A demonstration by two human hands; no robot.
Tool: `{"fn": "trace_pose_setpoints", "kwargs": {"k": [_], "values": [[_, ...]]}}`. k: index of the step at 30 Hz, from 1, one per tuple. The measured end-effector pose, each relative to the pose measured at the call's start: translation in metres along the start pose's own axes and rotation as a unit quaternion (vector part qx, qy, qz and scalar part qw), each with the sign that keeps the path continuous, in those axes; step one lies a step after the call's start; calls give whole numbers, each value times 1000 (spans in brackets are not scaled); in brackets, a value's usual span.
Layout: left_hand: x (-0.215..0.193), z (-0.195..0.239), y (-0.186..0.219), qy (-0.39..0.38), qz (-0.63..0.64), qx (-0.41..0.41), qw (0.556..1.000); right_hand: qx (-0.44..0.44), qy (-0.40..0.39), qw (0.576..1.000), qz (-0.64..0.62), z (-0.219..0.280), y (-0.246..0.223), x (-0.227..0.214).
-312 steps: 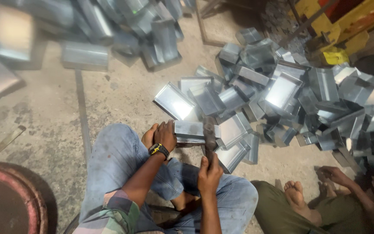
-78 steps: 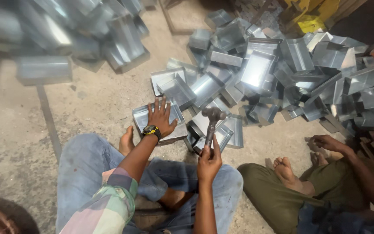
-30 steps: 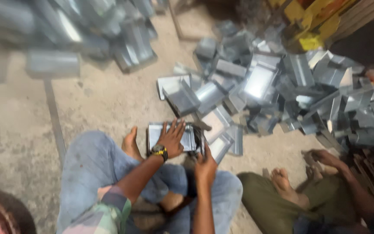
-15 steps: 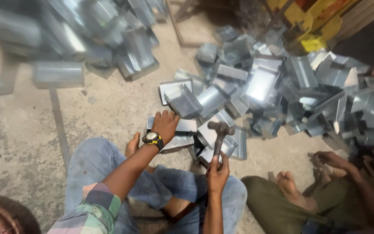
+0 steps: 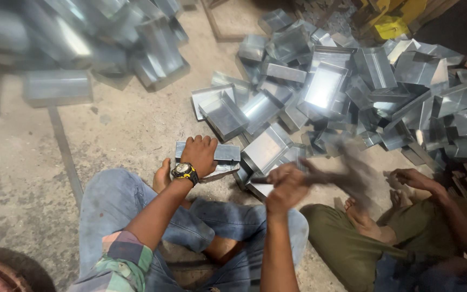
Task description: The person is using a hammer to fold and flatten the edges of various metal boxes and sheets while sitting on the floor.
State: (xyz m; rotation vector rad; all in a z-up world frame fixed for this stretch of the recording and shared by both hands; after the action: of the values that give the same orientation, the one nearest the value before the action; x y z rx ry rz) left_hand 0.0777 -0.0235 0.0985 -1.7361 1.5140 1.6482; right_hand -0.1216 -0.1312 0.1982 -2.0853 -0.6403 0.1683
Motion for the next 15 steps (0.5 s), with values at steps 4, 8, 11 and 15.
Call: {"fn": "trace_pose_setpoints", "kwargs": {"k": [4,8,11,15], "values": [[0,0,0,-11,11,-6,1000,68,-183,854,483,29,54,-11],[-6,-6,3,-34,13,-7,999,237,-142,873,402,42,61,-43],[-1,-4,5,-27,20,-6,999,236,-43,932,271,45,47,-61],[1,-4,4,-9,8,1,1000,262,-45,942,202,61,63,-50]]}}
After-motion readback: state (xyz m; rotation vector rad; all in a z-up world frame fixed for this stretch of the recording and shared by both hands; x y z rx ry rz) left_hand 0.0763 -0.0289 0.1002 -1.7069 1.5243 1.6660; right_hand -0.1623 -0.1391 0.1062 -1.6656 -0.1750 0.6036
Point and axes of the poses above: each hand's wrist, its own z-axis away from the middle knuckle, its own x-axis out of the palm, y = z × x, the point moved 5 cm from there along -z, towards the middle knuckle, and after that the axes turned 14 degrees about z, right-handed, at the moved point
